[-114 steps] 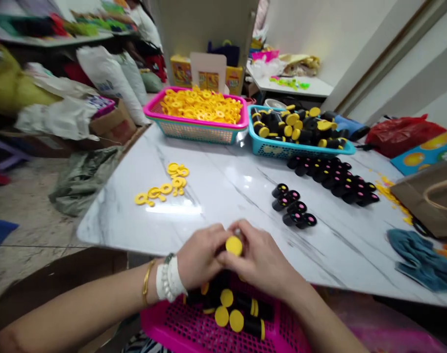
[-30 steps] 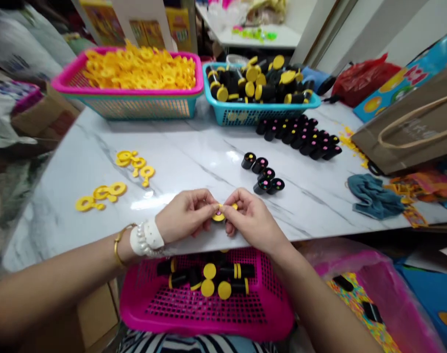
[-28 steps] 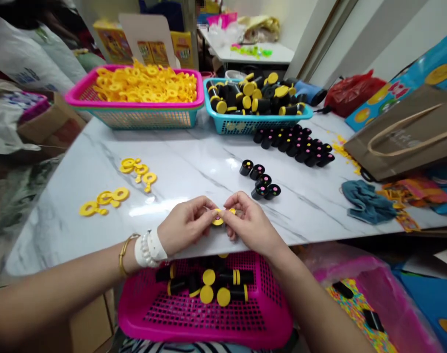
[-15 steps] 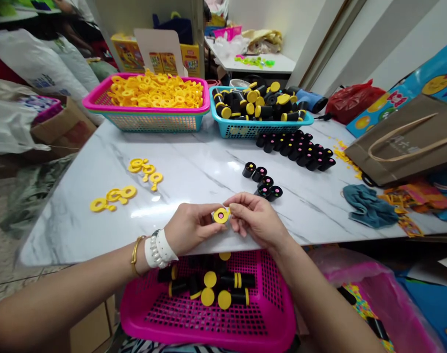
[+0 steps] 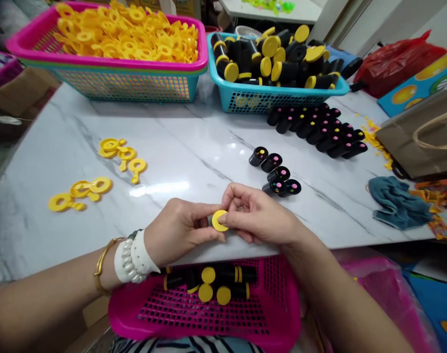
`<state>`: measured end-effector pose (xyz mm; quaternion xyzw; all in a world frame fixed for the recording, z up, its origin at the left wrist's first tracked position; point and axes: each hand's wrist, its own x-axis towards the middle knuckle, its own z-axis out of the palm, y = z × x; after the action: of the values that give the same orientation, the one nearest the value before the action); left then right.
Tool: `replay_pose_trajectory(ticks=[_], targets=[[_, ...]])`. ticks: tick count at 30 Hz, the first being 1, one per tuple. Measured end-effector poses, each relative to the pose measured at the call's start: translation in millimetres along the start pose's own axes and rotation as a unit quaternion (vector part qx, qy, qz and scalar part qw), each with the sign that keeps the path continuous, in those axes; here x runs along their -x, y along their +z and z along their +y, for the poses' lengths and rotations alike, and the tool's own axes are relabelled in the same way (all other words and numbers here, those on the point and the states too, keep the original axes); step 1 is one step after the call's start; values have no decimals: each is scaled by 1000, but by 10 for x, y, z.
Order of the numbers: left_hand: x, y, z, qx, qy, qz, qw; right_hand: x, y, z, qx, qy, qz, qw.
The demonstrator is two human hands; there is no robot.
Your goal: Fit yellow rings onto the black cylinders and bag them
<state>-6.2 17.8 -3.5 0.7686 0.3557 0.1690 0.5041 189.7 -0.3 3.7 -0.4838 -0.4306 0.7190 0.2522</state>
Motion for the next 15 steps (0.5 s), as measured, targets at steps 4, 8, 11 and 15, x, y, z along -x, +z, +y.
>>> replay_pose_trajectory(ticks=[4,8,11,15], targets=[[-63,-6,-2,-23,2,3,1000,-47,15,-75,-13,9,-27,1000],[-45,-44,-44,27,-1,-79,996,-19,-35,31,-46,-10,-83,995],[-24,-88,-62,59,-6,-122,991,-34,-83,78,-45,-30,-90,994],[-22,-76,-69,-11,-9,-74,997,-78,-69,-10,27,-6,-119,993]])
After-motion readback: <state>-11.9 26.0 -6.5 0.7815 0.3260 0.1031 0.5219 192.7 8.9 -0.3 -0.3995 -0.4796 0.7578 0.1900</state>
